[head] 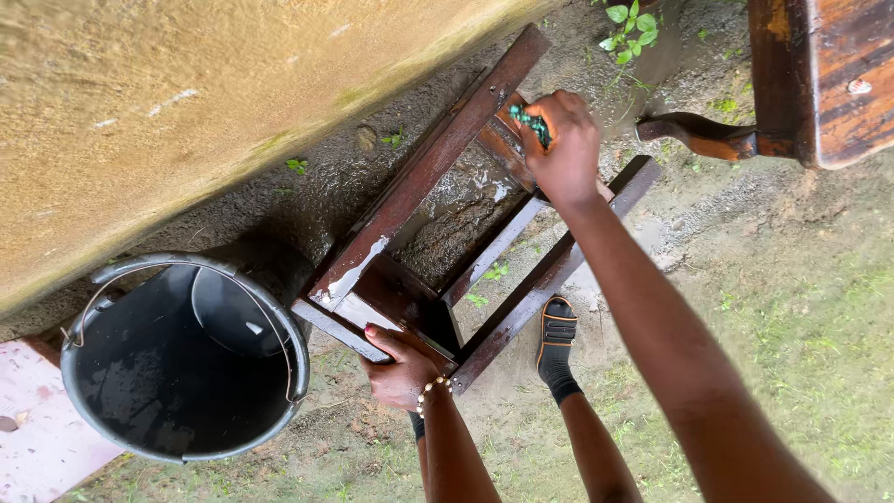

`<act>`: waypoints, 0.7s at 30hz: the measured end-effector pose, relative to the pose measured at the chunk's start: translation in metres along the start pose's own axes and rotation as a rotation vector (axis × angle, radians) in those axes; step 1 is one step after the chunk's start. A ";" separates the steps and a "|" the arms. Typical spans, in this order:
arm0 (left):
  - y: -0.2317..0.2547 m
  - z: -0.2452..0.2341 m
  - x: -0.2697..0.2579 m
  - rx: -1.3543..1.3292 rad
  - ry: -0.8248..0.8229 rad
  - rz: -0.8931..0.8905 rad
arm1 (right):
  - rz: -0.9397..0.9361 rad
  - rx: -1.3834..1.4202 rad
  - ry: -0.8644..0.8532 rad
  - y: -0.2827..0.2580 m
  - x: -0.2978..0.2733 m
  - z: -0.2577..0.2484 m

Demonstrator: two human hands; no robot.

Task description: The person washes wooden stools by hand with a cloth and water from a bucket, scrubbing the surfaces and legs of the stools.

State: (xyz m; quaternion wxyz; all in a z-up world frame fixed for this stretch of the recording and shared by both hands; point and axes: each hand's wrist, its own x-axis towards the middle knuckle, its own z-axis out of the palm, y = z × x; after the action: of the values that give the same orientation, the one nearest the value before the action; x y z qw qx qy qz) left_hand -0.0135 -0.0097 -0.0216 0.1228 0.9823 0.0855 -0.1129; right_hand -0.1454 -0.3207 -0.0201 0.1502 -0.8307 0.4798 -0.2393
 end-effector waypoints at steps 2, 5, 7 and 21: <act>0.002 -0.004 0.000 0.001 -0.054 -0.057 | 0.110 -0.003 0.117 -0.006 0.002 0.013; 0.007 -0.004 -0.003 -0.017 -0.034 -0.039 | 0.262 0.016 0.138 -0.016 0.001 0.020; 0.004 -0.005 -0.003 -0.019 0.000 -0.004 | 0.015 0.087 0.122 -0.016 -0.003 0.015; -0.002 0.001 -0.001 -0.036 0.003 0.015 | -0.103 0.137 -0.041 0.016 0.000 0.022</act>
State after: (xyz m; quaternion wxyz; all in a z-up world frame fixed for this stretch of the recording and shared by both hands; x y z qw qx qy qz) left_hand -0.0149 -0.0079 -0.0227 0.1411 0.9807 0.0801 -0.1090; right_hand -0.1451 -0.3281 -0.0460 0.2043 -0.8468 0.4156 -0.2618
